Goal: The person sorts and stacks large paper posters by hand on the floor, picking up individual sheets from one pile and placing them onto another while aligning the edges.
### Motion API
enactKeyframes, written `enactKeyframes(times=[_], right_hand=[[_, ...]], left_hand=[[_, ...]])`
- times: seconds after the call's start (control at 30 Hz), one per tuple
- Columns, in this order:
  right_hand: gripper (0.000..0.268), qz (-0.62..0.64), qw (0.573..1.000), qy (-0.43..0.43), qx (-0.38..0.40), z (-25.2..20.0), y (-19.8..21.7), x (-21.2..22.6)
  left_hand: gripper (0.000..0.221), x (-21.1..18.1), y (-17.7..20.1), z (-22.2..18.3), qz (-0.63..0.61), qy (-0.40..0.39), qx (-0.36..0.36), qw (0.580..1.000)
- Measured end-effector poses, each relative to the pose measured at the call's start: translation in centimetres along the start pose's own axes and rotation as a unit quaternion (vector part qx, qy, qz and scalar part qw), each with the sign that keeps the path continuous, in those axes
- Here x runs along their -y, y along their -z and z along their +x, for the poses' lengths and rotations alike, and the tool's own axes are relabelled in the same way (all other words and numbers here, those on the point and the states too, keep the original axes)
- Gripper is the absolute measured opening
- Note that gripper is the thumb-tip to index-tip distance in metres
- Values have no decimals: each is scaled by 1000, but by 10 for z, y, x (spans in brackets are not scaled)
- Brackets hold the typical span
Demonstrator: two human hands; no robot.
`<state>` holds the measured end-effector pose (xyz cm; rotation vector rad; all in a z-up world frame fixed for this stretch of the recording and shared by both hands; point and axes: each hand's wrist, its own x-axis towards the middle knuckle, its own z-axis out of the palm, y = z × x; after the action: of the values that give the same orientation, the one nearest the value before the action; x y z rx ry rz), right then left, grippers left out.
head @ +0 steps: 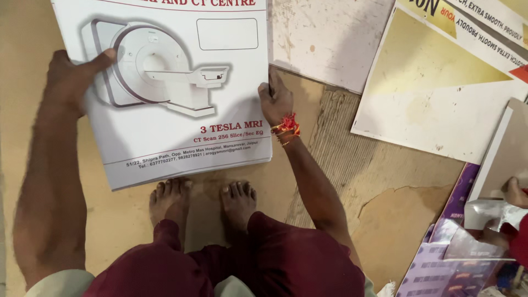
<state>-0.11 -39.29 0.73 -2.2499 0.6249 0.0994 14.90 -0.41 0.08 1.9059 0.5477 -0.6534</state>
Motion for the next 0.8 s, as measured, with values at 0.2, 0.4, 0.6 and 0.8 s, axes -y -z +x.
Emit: enactKeyframes(times=[0.2, 0.4, 0.6, 0.8], right_hand=[[63, -48, 999, 20, 10, -2, -5, -7], [68, 57, 996, 61, -29, -5, -12, -12], [68, 144, 976, 111, -121, 16, -36, -60], [60, 47, 995, 45, -69, -26, -4, -63]], left_hand=[[92, -7, 1, -3, -49, -32, 15, 998], [62, -16, 5, 8, -123, -2, 83, 989], [49, -33, -7, -51, -60, -297, 46, 952], [44, -50, 11, -193, 70, -474, -33, 877]])
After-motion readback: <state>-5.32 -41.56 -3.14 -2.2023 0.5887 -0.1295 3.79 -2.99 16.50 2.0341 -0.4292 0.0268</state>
